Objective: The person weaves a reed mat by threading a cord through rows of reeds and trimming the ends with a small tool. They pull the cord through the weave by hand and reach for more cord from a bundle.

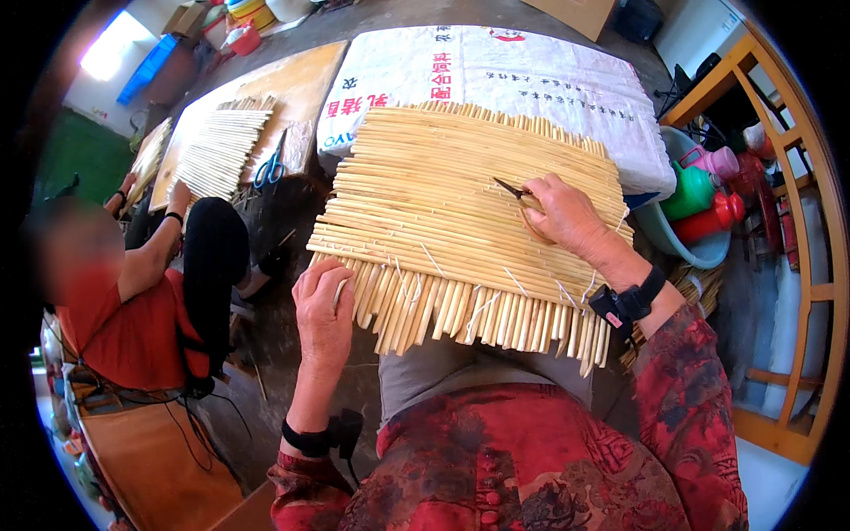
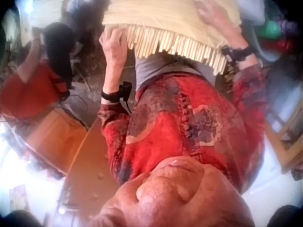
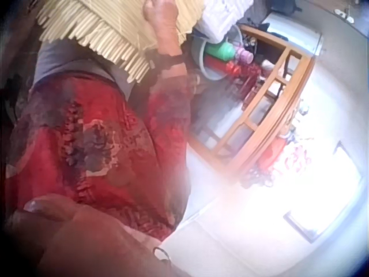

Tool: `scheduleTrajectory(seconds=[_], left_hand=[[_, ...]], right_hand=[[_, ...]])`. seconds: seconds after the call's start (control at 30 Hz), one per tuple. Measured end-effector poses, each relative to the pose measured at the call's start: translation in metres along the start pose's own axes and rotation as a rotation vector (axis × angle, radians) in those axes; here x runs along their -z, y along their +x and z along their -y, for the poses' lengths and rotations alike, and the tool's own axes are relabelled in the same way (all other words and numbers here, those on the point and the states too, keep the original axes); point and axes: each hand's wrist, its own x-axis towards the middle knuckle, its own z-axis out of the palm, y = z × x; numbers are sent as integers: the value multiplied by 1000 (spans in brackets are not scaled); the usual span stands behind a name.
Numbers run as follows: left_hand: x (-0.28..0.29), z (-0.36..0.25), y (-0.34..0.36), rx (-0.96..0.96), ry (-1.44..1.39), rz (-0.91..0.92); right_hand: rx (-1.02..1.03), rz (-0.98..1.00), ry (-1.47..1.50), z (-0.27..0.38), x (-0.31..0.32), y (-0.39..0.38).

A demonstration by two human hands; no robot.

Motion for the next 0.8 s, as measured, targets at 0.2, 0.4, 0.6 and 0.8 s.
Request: scheduleTrajectory(seconds=[0.2,0.4,0.6,0.8], left_hand=[[-7,5,-1,-47,116,70],[-10,7,-1,-104,259,151],[-12,5,5,-111,294,172],[-10,8,4,-126,261,178]], right_hand=[[90,17,105,31,4,2],[137,42,70,36,0,-1],[133,48,147,32,5,-8],[142,78,140,37,12,-16]])
